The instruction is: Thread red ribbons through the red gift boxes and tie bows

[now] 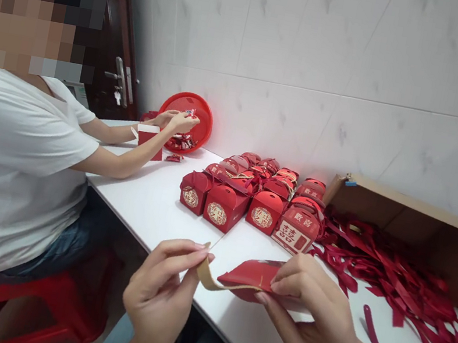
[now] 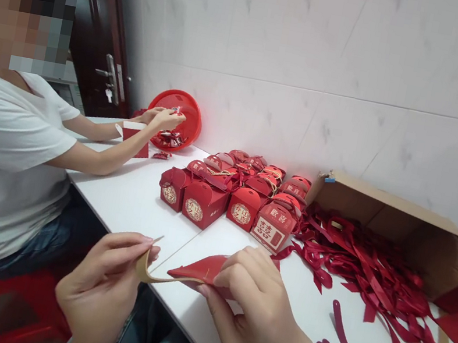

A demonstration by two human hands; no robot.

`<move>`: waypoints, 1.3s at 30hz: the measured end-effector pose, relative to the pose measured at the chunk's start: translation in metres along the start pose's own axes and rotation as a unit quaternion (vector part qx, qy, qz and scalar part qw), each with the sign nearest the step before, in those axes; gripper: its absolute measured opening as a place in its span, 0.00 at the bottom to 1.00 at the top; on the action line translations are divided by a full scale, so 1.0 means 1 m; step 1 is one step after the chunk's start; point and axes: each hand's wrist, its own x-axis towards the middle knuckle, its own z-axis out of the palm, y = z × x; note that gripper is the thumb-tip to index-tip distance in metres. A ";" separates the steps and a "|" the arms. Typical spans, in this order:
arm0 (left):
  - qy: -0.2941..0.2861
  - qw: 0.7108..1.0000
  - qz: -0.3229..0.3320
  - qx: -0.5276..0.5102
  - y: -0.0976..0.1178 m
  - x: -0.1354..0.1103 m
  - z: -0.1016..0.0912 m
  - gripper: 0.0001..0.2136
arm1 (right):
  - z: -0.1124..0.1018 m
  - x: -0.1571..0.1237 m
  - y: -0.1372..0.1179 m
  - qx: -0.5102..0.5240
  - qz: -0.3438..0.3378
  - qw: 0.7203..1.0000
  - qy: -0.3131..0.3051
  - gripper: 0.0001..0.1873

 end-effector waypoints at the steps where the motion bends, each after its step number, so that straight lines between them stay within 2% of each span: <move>1: -0.009 1.000 -0.007 -0.004 0.001 0.000 -0.002 0.14 | 0.001 0.000 0.000 -0.003 -0.010 1.000 -0.011 0.08; 4: -0.102 0.993 -0.030 -0.044 0.006 0.001 -0.004 0.15 | 0.003 -0.002 -0.001 -0.003 -0.039 0.999 -0.037 0.08; 7: -0.211 0.973 -0.036 -0.085 0.010 0.001 -0.003 0.16 | 0.006 -0.002 -0.001 0.011 -0.051 0.998 -0.043 0.09; 10: -0.266 0.956 -0.052 -0.108 0.012 0.002 -0.003 0.15 | 0.006 -0.002 -0.001 0.021 -0.052 0.997 -0.043 0.10; 17: -0.283 0.947 -0.100 -0.116 0.011 -0.001 -0.003 0.11 | 0.006 0.000 0.001 0.025 -0.053 0.998 -0.036 0.12; 28: -0.278 0.925 -0.159 -0.206 0.010 -0.003 0.003 0.11 | 0.005 0.002 -0.002 0.019 -0.048 0.998 -0.034 0.09; 33: -0.303 0.907 -0.186 -0.224 0.009 -0.002 0.005 0.08 | 0.005 0.002 -0.001 0.021 -0.047 0.998 -0.033 0.07; 39: -0.312 0.911 -0.155 -0.221 0.010 -0.001 0.007 0.09 | 0.005 0.001 -0.002 0.025 -0.047 0.998 -0.032 0.08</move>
